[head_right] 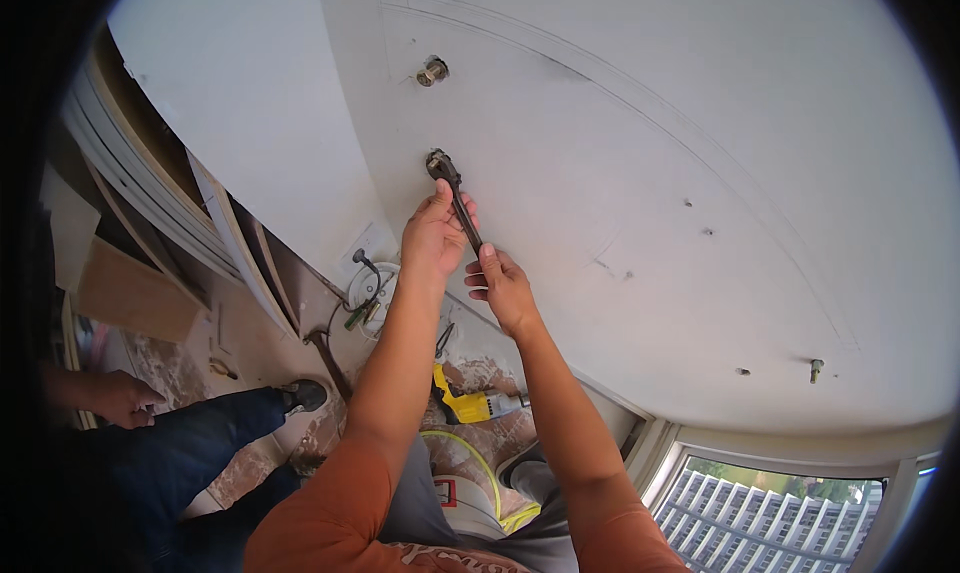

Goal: The person drills holes into the ceiling using a yellow power drill, then inserts and tightens metal fixtures with a wrench. A second person assists by handing over tools and fixtures. The task involves repeated drilling and fastening of ceiling hardware.

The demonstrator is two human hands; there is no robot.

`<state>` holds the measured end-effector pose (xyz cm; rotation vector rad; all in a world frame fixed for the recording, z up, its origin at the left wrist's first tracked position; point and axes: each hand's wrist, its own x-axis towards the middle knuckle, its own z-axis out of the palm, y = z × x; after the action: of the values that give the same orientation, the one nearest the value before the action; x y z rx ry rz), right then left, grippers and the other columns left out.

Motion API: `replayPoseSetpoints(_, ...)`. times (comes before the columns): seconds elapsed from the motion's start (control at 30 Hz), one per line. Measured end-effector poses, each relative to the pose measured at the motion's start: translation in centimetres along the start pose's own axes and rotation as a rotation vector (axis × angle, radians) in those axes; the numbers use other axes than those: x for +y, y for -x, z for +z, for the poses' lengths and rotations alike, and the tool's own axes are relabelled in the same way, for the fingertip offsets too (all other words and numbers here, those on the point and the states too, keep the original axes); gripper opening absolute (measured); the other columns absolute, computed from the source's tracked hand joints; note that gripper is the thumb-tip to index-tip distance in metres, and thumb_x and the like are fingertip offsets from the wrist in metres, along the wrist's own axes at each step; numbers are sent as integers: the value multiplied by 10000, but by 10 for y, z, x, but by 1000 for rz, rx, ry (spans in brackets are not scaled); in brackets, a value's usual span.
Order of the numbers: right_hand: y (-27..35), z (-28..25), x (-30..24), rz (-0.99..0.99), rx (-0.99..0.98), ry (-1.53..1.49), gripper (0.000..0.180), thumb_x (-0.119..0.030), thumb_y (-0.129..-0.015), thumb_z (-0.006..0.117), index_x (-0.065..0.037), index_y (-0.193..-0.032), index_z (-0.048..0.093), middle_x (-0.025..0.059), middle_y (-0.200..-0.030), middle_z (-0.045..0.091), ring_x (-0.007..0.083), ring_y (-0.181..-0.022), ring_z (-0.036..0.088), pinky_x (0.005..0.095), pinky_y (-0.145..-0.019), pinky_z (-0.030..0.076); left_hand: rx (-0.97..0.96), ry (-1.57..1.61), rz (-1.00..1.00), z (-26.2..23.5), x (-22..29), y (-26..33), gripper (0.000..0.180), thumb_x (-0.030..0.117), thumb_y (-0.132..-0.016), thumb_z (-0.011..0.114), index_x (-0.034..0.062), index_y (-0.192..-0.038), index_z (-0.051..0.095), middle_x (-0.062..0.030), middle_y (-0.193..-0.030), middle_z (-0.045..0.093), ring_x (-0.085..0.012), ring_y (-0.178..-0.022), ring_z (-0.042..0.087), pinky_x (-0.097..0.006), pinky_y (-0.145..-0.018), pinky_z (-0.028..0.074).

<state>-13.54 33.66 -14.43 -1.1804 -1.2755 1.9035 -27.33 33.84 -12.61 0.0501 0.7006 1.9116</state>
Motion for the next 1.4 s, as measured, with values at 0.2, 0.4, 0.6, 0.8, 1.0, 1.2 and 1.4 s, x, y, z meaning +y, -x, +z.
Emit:
replayPoseSetpoints(0.2, -13, -1, -5, -17, -91, -5, 451, -480, -1011, 472, -55, -931, 600, -42, -641, 419, 62, -489, 336, 233, -444, 296, 84, -30, 100, 14, 7, 5, 280, 263, -890, 731, 51, -893, 547, -45, -808, 602, -182, -718, 581, -338, -698, 512)
replayPoseSetpoints(0.4, -4, 6, -8, 8, -64, 53, 451, -496, -1008, 466, -102, -802, 539, -74, -576, 345, 39, -425, 226, 226, -378, 174, 123, -100, 193, 15, 3, 9, 282, 256, -896, 727, 48, -858, 540, -45, -766, 591, -172, -663, 566, -333, -669, 511)
replayPoseSetpoints(0.6, 8, 3, -24, 66, -36, 90, 441, -466, -1010, 481, -107, -756, 516, -78, -560, 349, 40, -408, 222, 241, -356, 170, 191, 8, 263, 25, -17, 14, 340, 306, -892, 731, 38, -831, 532, -40, -731, 566, -149, -627, 551, -308, -601, 501)
replayPoseSetpoints(0.8, 54, -14, -113, 20, 138, 371, 430, -399, -994, 534, -35, -777, 606, -47, -553, 392, 56, -441, 318, 257, -393, 230, 116, 243, 260, 64, -26, 29, 313, 309, -933, 679, 63, -822, 520, -29, -750, 572, -129, -655, 549, -291, -618, 478)
replayPoseSetpoints(1.0, 78, 18, -174, -415, 275, 706, 396, -320, -971, 582, 55, -879, 670, 70, -592, 558, 158, -512, 483, 313, -508, 393, -46, 96, 144, 73, 2, 51, 274, 318, -944, 662, 61, -893, 580, -23, -798, 613, -134, -724, 593, -283, -671, 493)
replayPoseSetpoints(1.2, 77, 57, -207, -725, 321, 742, 321, -266, -951, 610, 39, -859, 640, 201, -657, 623, 290, -563, 605, 386, -561, 476, -234, -223, -32, 94, 59, 74, 246, 274, -927, 684, 46, -996, 620, -55, -802, 645, -171, -694, 625, -301, -637, 499)
replayPoseSetpoints(1.4, 51, 83, -219, -940, 270, 897, 302, -277, -934, 640, 18, -995, 664, 125, -644, 626, 203, -557, 551, 339, -565, 465, -160, -1256, 1102, 95, 102, 52, 169, 88, -877, 659, 7, -1025, 645, -127, -765, 678, -203, -645, 643, -315, -618, 509)
